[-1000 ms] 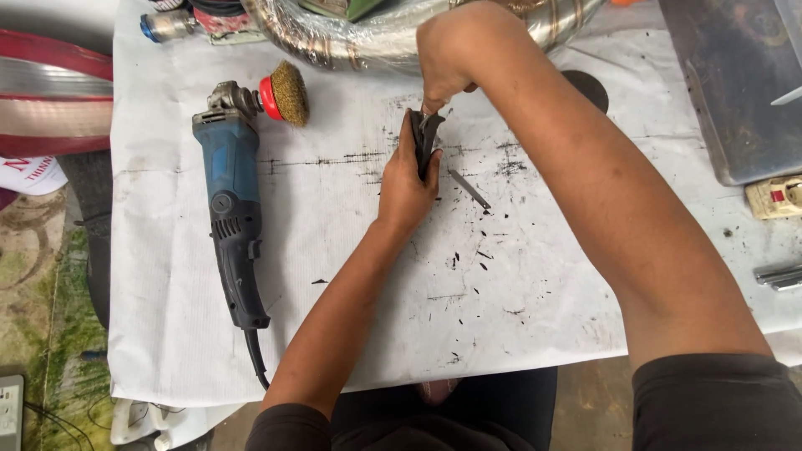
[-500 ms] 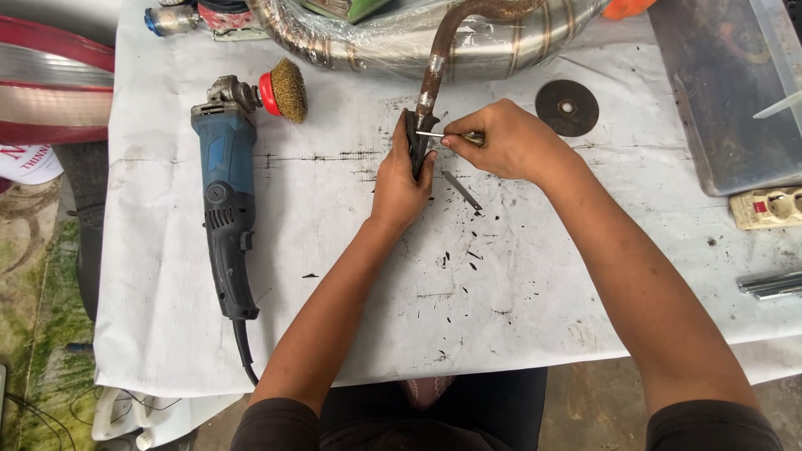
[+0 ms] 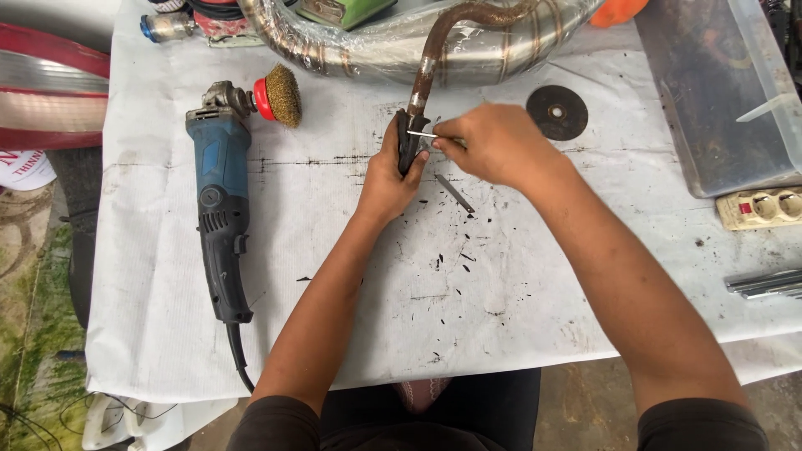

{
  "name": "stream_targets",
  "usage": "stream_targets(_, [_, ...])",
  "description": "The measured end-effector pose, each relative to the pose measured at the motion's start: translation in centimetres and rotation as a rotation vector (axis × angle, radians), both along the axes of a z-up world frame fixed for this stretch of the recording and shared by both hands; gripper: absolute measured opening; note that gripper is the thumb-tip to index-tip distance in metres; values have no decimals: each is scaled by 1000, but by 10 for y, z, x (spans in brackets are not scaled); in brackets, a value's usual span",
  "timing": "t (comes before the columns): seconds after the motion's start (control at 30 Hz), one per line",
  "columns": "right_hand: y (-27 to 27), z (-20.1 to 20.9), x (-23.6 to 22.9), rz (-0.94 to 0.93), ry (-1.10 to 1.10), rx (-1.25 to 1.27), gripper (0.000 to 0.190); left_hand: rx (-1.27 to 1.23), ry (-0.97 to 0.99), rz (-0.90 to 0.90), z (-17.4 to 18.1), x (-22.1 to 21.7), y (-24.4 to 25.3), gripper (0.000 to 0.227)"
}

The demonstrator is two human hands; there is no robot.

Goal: The person uses a screwdriver to pry and remove a black rubber grommet from a curved metal pipe. They then use a metal file to scrape and clean the surface of the pipe where the grommet was seated.

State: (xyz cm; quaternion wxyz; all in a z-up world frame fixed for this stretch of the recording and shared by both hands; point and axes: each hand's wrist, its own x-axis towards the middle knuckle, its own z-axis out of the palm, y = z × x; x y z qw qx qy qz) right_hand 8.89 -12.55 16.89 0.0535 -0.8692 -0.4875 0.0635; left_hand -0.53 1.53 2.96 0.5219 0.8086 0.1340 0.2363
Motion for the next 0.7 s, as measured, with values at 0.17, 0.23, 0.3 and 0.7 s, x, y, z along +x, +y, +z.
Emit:
stream_targets(0.17, [19,88,-16,-202,100,-392,33,-22,-6,-76,-10,2,9,71])
stream_targets(0.23, [22,78,-7,-152,65,-329,33,7,-36,-78,-10,1,8,72])
stream_targets(0.3, [34,64,-4,-118,32,-460,34,-37,-10,-82,-6,-2,8,71])
stream_targets(0.7, [34,58,-11,-217,158,-413,31,3,4,-19,-22,7,6,71])
